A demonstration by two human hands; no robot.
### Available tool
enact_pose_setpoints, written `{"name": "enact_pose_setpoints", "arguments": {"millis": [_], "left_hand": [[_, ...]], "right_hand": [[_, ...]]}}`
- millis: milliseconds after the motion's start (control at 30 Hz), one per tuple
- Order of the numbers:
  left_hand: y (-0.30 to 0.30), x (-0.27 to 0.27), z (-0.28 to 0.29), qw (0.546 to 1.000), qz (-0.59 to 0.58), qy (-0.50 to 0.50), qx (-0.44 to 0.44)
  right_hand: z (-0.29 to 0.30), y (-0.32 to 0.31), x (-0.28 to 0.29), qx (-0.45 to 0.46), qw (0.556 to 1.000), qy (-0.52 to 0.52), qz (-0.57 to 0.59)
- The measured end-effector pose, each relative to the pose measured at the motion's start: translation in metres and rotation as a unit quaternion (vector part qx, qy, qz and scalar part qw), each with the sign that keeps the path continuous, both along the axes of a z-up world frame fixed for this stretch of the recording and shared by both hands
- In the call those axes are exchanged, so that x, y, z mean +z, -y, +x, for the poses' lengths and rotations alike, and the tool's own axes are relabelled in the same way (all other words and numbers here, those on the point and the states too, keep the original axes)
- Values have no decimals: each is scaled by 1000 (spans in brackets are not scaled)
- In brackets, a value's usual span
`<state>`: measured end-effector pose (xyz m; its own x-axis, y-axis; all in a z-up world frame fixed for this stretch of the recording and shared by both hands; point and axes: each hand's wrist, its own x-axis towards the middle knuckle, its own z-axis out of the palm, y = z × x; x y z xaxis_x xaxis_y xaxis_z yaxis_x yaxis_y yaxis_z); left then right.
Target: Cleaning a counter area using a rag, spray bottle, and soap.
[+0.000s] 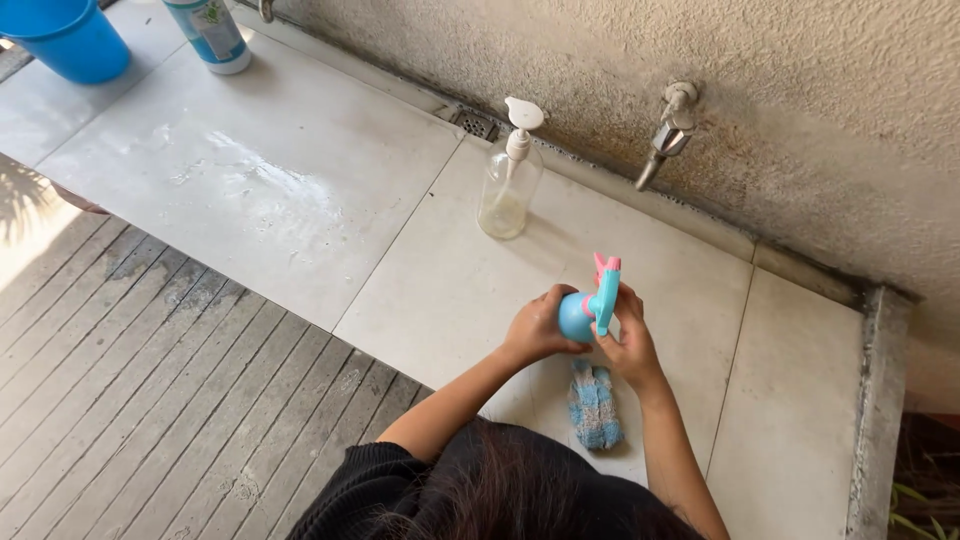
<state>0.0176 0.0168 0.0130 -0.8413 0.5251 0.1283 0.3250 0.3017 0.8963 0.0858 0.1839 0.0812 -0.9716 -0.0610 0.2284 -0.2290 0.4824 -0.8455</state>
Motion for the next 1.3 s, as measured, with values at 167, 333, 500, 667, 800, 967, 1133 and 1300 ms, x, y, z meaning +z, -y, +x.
{"name": "enact_pose_setpoints", "arguments": {"millis": [167, 333, 500, 667, 800, 967, 1133, 1300], "left_hand": [[1, 6, 2, 1000, 8, -4, -2], [1, 6, 2, 1000, 3, -24, 5], [2, 7, 3, 1000, 0, -29, 2], [1, 3, -1, 999, -7, -36, -4], [2, 1, -1, 999, -18, -39, -9], [3, 4, 0, 999, -3, -32, -12], [4, 5, 2, 999, 3, -35, -9], [5, 13, 1, 999, 5, -33, -10]], "right_hand": [[-3, -4, -16, -79, 991, -98, -38], [-13, -24, -43, -122, 988, -95, -14], [-10, -7, -50, -172, 979, -111, -14], [-1, 29, -45, -298, 937, -173, 54], [-2, 34, -41, -318, 918, -211, 109], [2, 33, -28, -248, 949, -192, 29], [1, 25, -2, -166, 969, -182, 7], [-3, 23, -15, -203, 966, -159, 29]]}}
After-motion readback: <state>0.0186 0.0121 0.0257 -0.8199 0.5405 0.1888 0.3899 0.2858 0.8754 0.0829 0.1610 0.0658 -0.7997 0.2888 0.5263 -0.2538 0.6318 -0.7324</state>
